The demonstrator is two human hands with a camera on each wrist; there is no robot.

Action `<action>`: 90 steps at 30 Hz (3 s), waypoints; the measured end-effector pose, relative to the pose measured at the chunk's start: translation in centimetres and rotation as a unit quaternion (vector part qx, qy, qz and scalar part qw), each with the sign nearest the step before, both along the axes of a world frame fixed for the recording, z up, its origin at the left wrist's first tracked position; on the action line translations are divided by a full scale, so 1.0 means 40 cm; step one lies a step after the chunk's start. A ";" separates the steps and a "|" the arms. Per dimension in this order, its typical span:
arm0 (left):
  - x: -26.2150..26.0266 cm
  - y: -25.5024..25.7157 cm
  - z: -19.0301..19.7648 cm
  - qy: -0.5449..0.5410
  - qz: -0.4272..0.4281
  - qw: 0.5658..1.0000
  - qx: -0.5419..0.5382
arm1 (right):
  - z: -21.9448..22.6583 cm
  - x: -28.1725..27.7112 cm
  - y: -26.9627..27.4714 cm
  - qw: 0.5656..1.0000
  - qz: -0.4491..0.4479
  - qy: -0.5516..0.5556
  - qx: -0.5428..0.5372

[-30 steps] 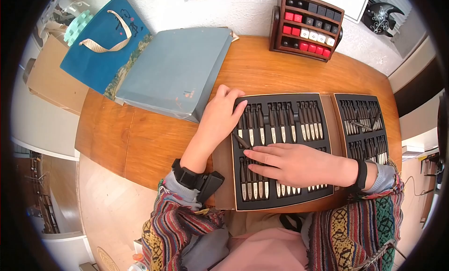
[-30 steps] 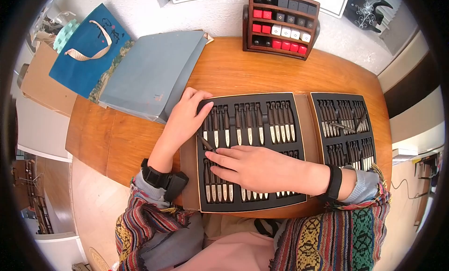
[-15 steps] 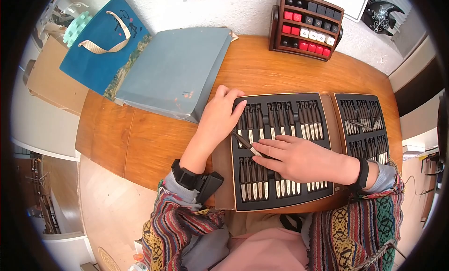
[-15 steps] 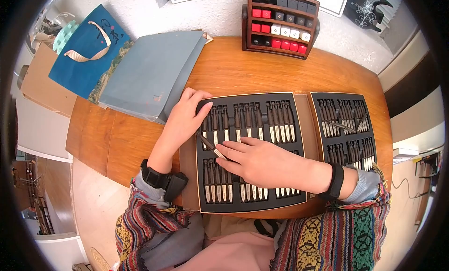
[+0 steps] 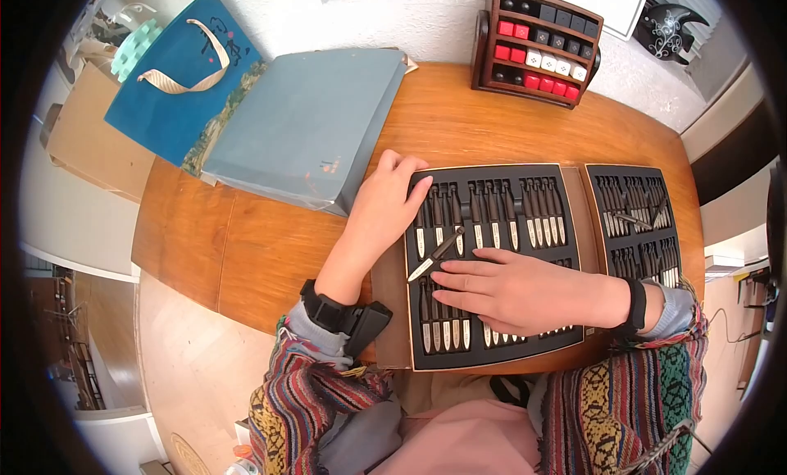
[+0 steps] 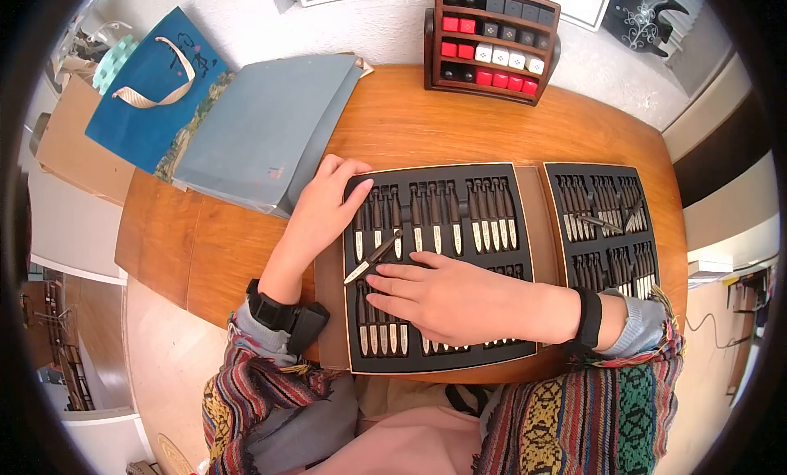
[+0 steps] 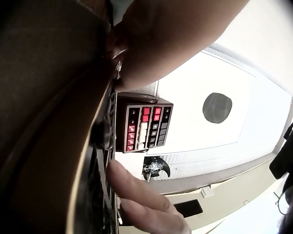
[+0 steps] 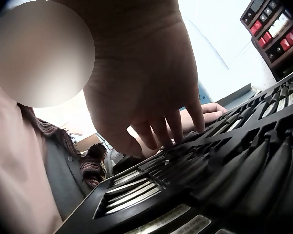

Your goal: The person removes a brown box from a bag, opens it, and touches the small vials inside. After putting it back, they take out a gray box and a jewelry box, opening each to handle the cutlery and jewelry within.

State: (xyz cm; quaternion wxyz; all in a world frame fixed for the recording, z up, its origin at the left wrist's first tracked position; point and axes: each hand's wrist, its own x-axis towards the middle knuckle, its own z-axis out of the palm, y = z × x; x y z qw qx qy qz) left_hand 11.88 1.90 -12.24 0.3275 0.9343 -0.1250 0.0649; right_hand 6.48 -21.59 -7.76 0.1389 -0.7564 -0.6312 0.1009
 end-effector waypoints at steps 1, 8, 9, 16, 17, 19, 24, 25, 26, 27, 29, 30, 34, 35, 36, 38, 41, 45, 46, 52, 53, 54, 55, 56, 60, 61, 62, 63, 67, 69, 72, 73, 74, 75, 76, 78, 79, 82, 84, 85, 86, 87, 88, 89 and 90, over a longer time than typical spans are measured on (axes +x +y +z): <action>0.000 0.000 -0.001 0.000 0.000 1.000 0.000 | 0.009 0.000 0.005 1.000 -0.001 -0.021 -0.011; 0.001 0.001 -0.002 -0.001 -0.001 1.000 -0.003 | 0.000 0.002 0.028 0.997 -0.001 -0.077 -0.017; 0.001 0.001 -0.001 0.001 -0.001 1.000 -0.003 | -0.002 0.001 0.030 0.997 0.000 -0.082 -0.017; 0.000 0.001 0.001 -0.002 -0.002 1.000 -0.003 | -0.016 0.007 0.049 0.993 -0.020 -0.113 0.018; 0.000 0.001 0.001 -0.003 -0.003 1.000 -0.002 | -0.021 0.009 0.053 0.992 -0.029 -0.119 0.027; 0.000 0.001 0.002 -0.002 -0.004 1.000 0.000 | -0.028 0.013 0.062 0.986 -0.054 -0.147 0.048; 0.002 0.002 -0.003 -0.007 -0.008 1.000 -0.001 | -0.030 0.036 0.082 0.982 -0.099 -0.137 0.084; 0.002 0.002 -0.004 -0.009 -0.008 1.000 0.000 | -0.034 0.043 0.084 0.981 -0.103 -0.143 0.080; 0.003 0.003 -0.005 -0.010 -0.008 1.000 0.000 | -0.036 0.050 0.085 0.980 -0.106 -0.149 0.077; 0.002 0.003 -0.004 -0.010 -0.008 1.000 0.000 | -0.031 0.055 0.085 0.982 -0.098 -0.145 0.065; 0.003 0.003 -0.003 -0.009 -0.007 1.000 0.000 | -0.018 0.064 0.082 0.986 -0.082 -0.137 0.041; 0.003 0.003 -0.004 -0.009 -0.007 1.000 -0.002 | -0.018 0.067 0.081 0.986 -0.073 -0.139 0.051; 0.004 0.003 -0.012 -0.033 -0.012 0.999 -0.014 | -0.019 0.069 0.066 0.990 -0.053 -0.122 0.048; 0.006 0.004 -0.015 -0.043 -0.013 0.999 -0.019 | -0.020 0.069 0.061 0.992 -0.052 -0.112 0.038; 0.005 0.004 -0.014 -0.041 -0.012 0.999 -0.018 | -0.021 0.067 0.055 0.991 -0.052 -0.118 0.046; 0.005 0.003 -0.014 -0.036 -0.011 0.999 -0.016 | -0.028 0.058 0.038 0.988 -0.051 -0.130 0.064; 0.005 0.003 -0.016 -0.039 -0.012 0.999 -0.020 | -0.032 0.035 0.005 0.984 -0.073 -0.161 0.015; 0.006 0.003 -0.015 -0.025 -0.006 1.000 -0.012 | -0.004 0.010 -0.025 0.991 -0.092 -0.091 -0.024; 0.005 0.003 -0.014 -0.016 -0.004 1.000 -0.008 | -0.007 0.007 -0.035 0.991 -0.096 -0.088 -0.031; 0.008 0.003 -0.019 -0.015 -0.007 1.000 -0.006 | -0.021 -0.003 -0.063 0.994 -0.103 -0.034 -0.021; 0.007 0.002 -0.018 -0.013 -0.006 1.000 -0.006 | -0.021 -0.006 -0.064 0.995 -0.100 -0.023 -0.016; 0.006 0.001 -0.017 -0.011 -0.005 1.000 -0.006 | -0.022 -0.008 -0.064 0.996 -0.093 -0.010 -0.012; 0.004 0.000 -0.013 -0.009 -0.004 1.000 -0.007 | -0.024 -0.010 -0.062 0.996 -0.090 -0.011 -0.013; 0.004 0.000 -0.011 -0.007 -0.003 1.000 -0.007 | -0.026 -0.011 -0.059 0.996 -0.086 -0.012 -0.014; 0.004 0.002 -0.010 -0.009 -0.006 1.000 -0.004 | -0.034 -0.005 -0.049 0.996 -0.074 -0.046 -0.023; 0.004 0.001 -0.009 -0.009 -0.005 1.000 -0.004 | -0.035 -0.005 -0.047 0.996 -0.076 -0.050 -0.026; 0.003 0.000 -0.008 -0.009 -0.004 1.000 -0.003 | -0.035 -0.005 -0.045 0.995 -0.078 -0.054 -0.029; 0.004 0.001 -0.008 -0.009 -0.004 1.000 -0.002 | -0.036 -0.003 -0.043 0.995 -0.078 -0.057 -0.031; 0.002 0.000 -0.007 -0.010 -0.005 1.000 -0.001 | -0.028 0.000 -0.040 0.994 -0.078 -0.062 -0.040; 0.001 0.001 -0.006 -0.010 -0.006 1.000 -0.003 | -0.030 0.005 -0.044 0.994 -0.079 -0.063 -0.042; 0.003 0.002 -0.009 -0.009 -0.006 1.000 -0.006 | -0.026 0.009 -0.040 0.994 -0.087 -0.066 -0.029; 0.002 0.001 -0.010 -0.009 -0.007 1.000 -0.005 | -0.022 0.010 -0.038 0.993 -0.091 -0.077 -0.025; 0.002 0.001 -0.009 -0.008 -0.007 1.000 -0.003 | -0.016 0.011 -0.035 0.991 -0.095 -0.086 -0.021; 0.003 0.001 -0.010 -0.010 -0.007 1.000 -0.003 | -0.012 0.012 -0.033 0.990 -0.099 -0.096 -0.017; 0.004 0.001 -0.013 -0.013 -0.007 1.000 -0.002 | -0.012 0.013 -0.033 0.988 -0.109 -0.103 -0.021; 0.007 0.003 -0.017 -0.025 -0.008 1.000 -0.004 | -0.015 0.017 -0.032 0.984 -0.128 -0.118 -0.028; 0.008 0.003 -0.020 -0.035 -0.009 0.999 -0.007 | -0.017 0.019 -0.032 0.985 -0.125 -0.113 -0.027; 0.005 0.002 -0.016 -0.024 -0.007 1.000 -0.002 | -0.020 0.025 -0.035 0.988 -0.117 -0.097 -0.022; 0.004 0.002 -0.010 -0.012 -0.005 1.000 0.001 | -0.018 0.030 -0.036 0.990 -0.114 -0.083 -0.016; 0.004 0.002 -0.009 -0.012 -0.005 1.000 0.001 | -0.019 0.033 -0.037 0.991 -0.108 -0.082 -0.015; 0.004 0.001 -0.008 -0.012 -0.006 1.000 0.001 | -0.020 0.039 -0.038 0.991 -0.103 -0.080 -0.015; 0.004 0.001 -0.009 -0.012 -0.005 1.000 0.001 | -0.021 0.041 -0.039 0.992 -0.097 -0.078 -0.015; 0.005 0.002 -0.012 -0.012 -0.005 1.000 0.001 | -0.024 0.042 -0.039 0.992 -0.096 -0.076 -0.016; 0.006 0.002 -0.014 -0.012 -0.004 1.000 0.001 | -0.026 0.044 -0.038 0.993 -0.094 -0.073 -0.017; 0.005 0.002 -0.013 -0.010 -0.004 1.000 0.001 | -0.028 0.044 -0.038 0.993 -0.092 -0.070 -0.019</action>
